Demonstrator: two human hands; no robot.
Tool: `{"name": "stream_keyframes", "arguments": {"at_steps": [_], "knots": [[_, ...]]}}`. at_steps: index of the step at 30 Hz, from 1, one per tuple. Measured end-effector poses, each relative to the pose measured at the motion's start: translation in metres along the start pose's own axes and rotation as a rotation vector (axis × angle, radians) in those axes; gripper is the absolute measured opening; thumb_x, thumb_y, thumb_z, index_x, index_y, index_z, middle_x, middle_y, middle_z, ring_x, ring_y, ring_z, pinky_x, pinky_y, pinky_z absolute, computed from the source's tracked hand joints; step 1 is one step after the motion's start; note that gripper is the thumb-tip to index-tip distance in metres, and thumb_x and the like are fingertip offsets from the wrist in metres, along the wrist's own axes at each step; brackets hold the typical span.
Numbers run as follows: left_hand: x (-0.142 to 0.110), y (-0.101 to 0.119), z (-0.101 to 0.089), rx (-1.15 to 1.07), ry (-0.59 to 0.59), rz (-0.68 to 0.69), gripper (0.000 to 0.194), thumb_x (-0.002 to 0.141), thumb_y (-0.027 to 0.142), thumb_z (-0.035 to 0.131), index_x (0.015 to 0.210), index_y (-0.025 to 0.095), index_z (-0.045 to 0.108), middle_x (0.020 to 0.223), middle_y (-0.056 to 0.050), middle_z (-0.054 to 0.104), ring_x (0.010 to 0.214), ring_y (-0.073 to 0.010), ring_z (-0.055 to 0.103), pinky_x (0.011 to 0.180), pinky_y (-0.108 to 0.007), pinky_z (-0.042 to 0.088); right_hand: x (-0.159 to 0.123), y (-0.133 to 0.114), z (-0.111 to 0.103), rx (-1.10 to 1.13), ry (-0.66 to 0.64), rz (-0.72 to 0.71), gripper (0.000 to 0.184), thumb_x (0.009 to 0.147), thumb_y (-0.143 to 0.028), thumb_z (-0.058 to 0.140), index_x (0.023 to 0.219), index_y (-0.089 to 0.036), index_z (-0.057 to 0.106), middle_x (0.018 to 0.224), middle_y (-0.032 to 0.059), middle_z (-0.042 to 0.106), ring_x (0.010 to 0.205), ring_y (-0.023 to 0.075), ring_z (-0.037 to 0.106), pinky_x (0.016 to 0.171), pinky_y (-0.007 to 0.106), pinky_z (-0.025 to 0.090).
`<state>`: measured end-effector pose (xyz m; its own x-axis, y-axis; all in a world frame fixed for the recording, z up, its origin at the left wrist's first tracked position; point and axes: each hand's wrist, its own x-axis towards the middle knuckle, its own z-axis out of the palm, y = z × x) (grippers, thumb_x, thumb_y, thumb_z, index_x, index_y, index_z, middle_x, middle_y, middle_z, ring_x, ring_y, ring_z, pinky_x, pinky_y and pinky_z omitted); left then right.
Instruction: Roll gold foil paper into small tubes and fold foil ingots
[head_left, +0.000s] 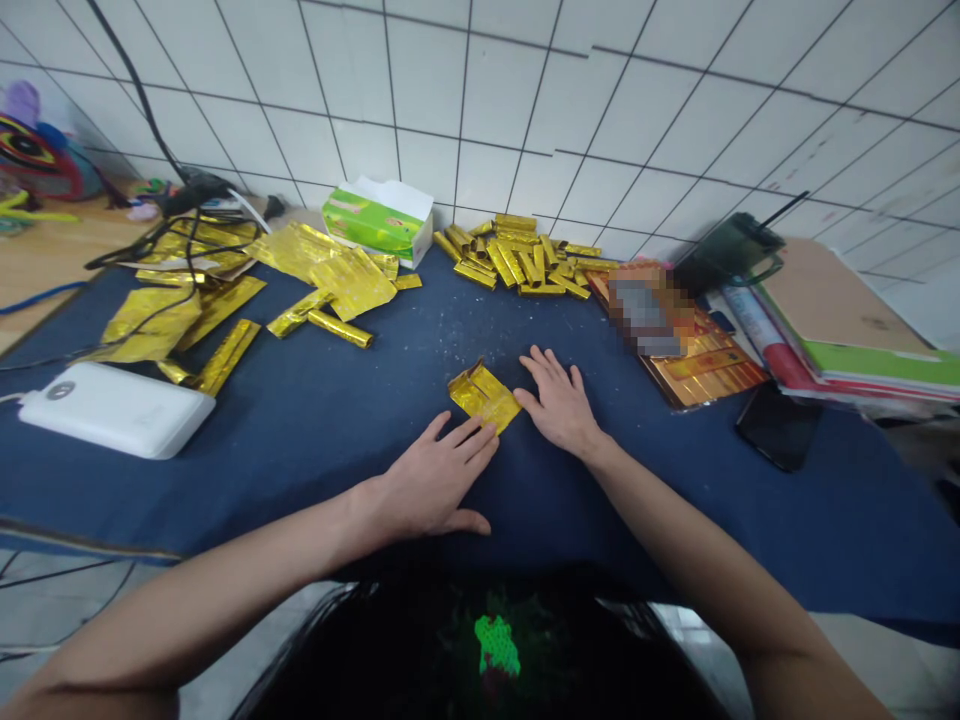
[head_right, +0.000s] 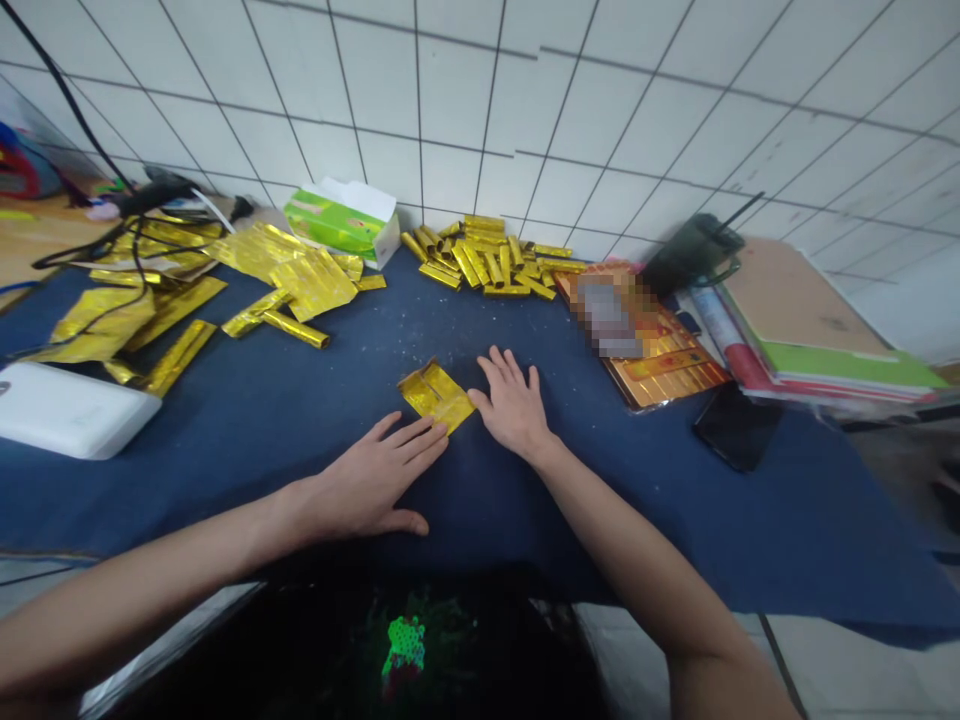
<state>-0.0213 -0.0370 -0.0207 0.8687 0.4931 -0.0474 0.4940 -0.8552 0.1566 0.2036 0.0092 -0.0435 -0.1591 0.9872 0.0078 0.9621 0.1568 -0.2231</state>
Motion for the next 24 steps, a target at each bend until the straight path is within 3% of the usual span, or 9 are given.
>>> {"name": "stream_keyframes", "arguments": {"at_steps": [6,9,13,24], "knots": [[-0.001,0.001,0.002,-0.001,0.004,-0.011,0.083,0.076,0.071,0.031,0.136,0.013,0.03,0.143,-0.014,0.029,0.133,-0.0269,0.023,0.105,-0.047,0.015,0.002,0.006,-0.001,0.029,0.013,0.016,0.052,0.089,-0.042,0.025,0.136,-0.021,0.031,0.146,0.0064,0.027,0.135,0.0257,0.019,0.104,0.058,0.015],[0.0,0.002,0.001,0.0,0.001,-0.015,0.083,0.075,0.07,0.033,0.136,0.013,0.03,0.143,-0.014,0.031,0.132,-0.027,0.024,0.105,-0.047,0.016,-0.004,-0.006,-0.002,0.053,-0.017,0.001,0.064,0.086,-0.053,0.026,0.139,-0.016,0.024,0.146,0.0103,0.024,0.135,0.0264,0.015,0.105,0.056,0.014],[0.001,0.003,-0.001,-0.006,0.0,-0.027,0.084,0.075,0.07,0.035,0.136,0.013,0.029,0.141,-0.014,0.034,0.132,-0.0277,0.025,0.104,-0.047,0.018,-0.008,-0.021,-0.001,-0.008,-0.086,-0.126,0.08,0.079,-0.065,0.031,0.141,-0.016,0.018,0.149,0.0101,0.015,0.137,0.028,0.007,0.105,0.057,0.007],[0.002,0.003,0.001,-0.009,0.009,-0.029,0.086,0.074,0.071,0.034,0.135,0.01,0.031,0.142,-0.014,0.031,0.131,-0.0278,0.025,0.104,-0.048,0.018,0.014,-0.007,0.003,-0.036,-0.046,-0.014,0.068,0.085,-0.058,0.021,0.14,-0.017,0.022,0.149,0.0121,0.015,0.136,0.0288,0.008,0.104,0.059,0.011]]}}
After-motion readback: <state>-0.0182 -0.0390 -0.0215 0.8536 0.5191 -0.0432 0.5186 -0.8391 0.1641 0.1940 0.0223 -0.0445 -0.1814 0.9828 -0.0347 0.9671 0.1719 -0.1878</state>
